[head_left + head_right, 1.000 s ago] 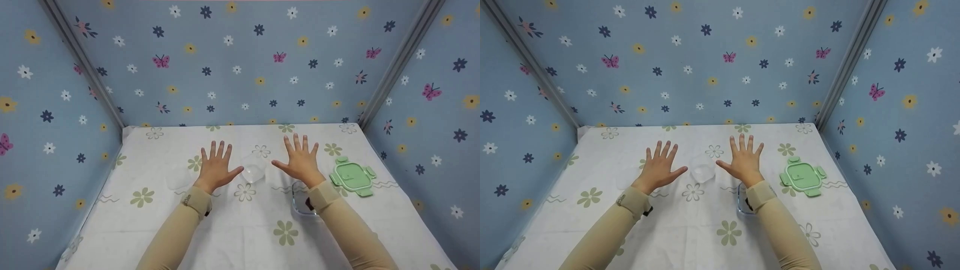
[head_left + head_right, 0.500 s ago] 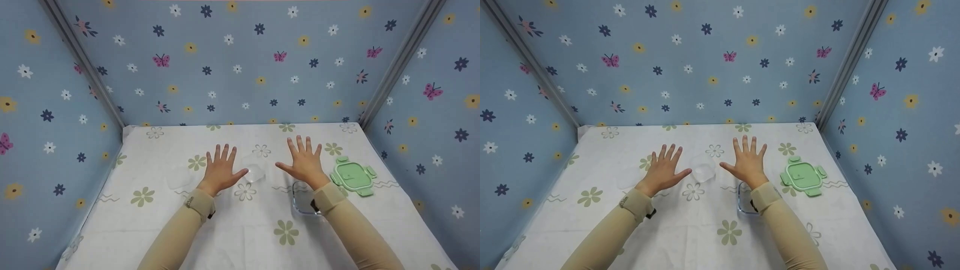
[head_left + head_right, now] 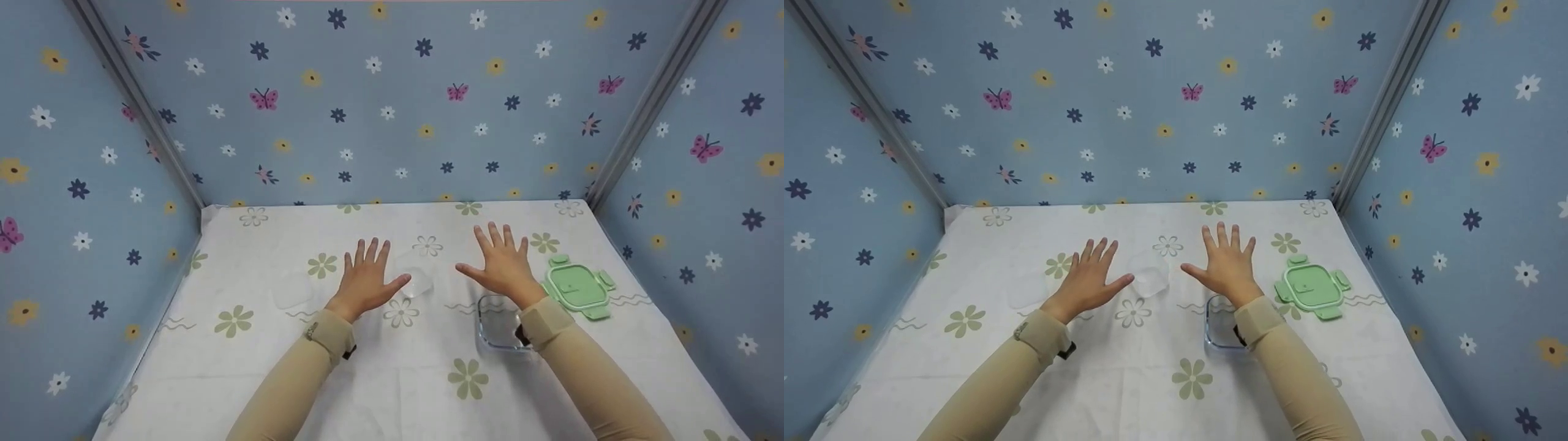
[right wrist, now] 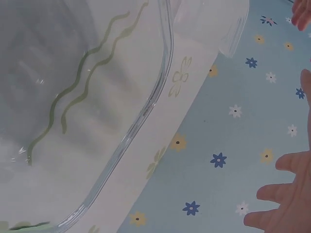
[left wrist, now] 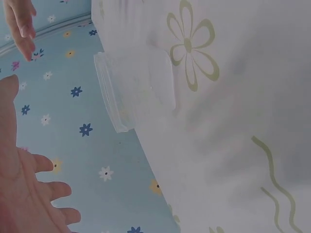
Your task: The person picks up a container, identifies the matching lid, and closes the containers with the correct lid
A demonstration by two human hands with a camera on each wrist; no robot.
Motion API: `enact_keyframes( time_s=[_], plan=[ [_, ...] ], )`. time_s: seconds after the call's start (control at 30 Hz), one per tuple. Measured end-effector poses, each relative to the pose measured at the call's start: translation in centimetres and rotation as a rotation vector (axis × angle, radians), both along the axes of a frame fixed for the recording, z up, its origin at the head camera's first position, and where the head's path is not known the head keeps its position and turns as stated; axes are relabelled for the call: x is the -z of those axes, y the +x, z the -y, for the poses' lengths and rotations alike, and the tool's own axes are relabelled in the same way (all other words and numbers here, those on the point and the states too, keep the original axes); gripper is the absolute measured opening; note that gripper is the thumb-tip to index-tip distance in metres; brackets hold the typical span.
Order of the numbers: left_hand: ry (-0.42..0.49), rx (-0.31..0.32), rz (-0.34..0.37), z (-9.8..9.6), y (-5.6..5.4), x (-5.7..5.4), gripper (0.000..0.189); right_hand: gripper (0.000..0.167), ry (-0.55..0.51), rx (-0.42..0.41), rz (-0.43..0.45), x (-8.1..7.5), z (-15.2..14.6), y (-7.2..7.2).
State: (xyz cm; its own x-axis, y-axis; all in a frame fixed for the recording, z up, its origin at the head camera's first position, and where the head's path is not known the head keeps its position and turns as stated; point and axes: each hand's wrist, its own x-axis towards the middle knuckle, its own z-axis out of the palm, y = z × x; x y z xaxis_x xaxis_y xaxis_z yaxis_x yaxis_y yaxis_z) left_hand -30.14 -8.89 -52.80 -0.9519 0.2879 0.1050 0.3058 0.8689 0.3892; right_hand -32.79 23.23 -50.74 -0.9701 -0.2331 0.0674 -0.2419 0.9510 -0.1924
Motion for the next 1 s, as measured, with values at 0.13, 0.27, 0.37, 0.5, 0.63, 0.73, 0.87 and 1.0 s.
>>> enact_keyframes(
  time_s=[0.13, 0.27, 0.37, 0.5, 0.63, 0.73, 0.87, 1.0],
  plan=[
    [0.03, 0.007, -0.002, -0.2, 0.0, 0.0, 0.097, 0.107, -0.003, 0.007, 0.009, -0.1, -0.3, 0.1],
    [0.061, 0.012, 0.001, -0.4, 0.1, -0.2, 0.097, 0.107, -0.016, 0.014, 0.026, -0.1, -0.7, 0.2],
    [0.083, 0.014, 0.011, -0.6, 0.1, -0.3, 0.097, 0.106, -0.012, 0.017, 0.029, 0.0, -0.9, 0.3],
    [0.104, 0.015, 0.034, -0.8, 0.3, -0.2, 0.097, 0.107, -0.007, 0.017, 0.03, 0.1, -1.2, 0.4],
    [0.135, 0.021, 0.042, -1.0, 0.4, -0.2, 0.097, 0.107, -0.033, 0.011, 0.029, 0.1, -1.3, 0.4],
    [0.166, 0.031, 0.045, -1.1, 0.5, -0.2, 0.096, 0.106, -0.063, 0.007, 0.031, 0.1, -1.5, 0.4],
    [0.203, 0.044, 0.036, -1.3, 0.6, -0.2, 0.093, 0.105, -0.091, 0.005, 0.037, 0.1, -1.8, 0.5],
    [0.24, 0.046, 0.029, -1.5, 0.7, -0.2, 0.091, 0.105, -0.113, -0.004, 0.032, 0.2, -2.2, 0.4]
  ],
)
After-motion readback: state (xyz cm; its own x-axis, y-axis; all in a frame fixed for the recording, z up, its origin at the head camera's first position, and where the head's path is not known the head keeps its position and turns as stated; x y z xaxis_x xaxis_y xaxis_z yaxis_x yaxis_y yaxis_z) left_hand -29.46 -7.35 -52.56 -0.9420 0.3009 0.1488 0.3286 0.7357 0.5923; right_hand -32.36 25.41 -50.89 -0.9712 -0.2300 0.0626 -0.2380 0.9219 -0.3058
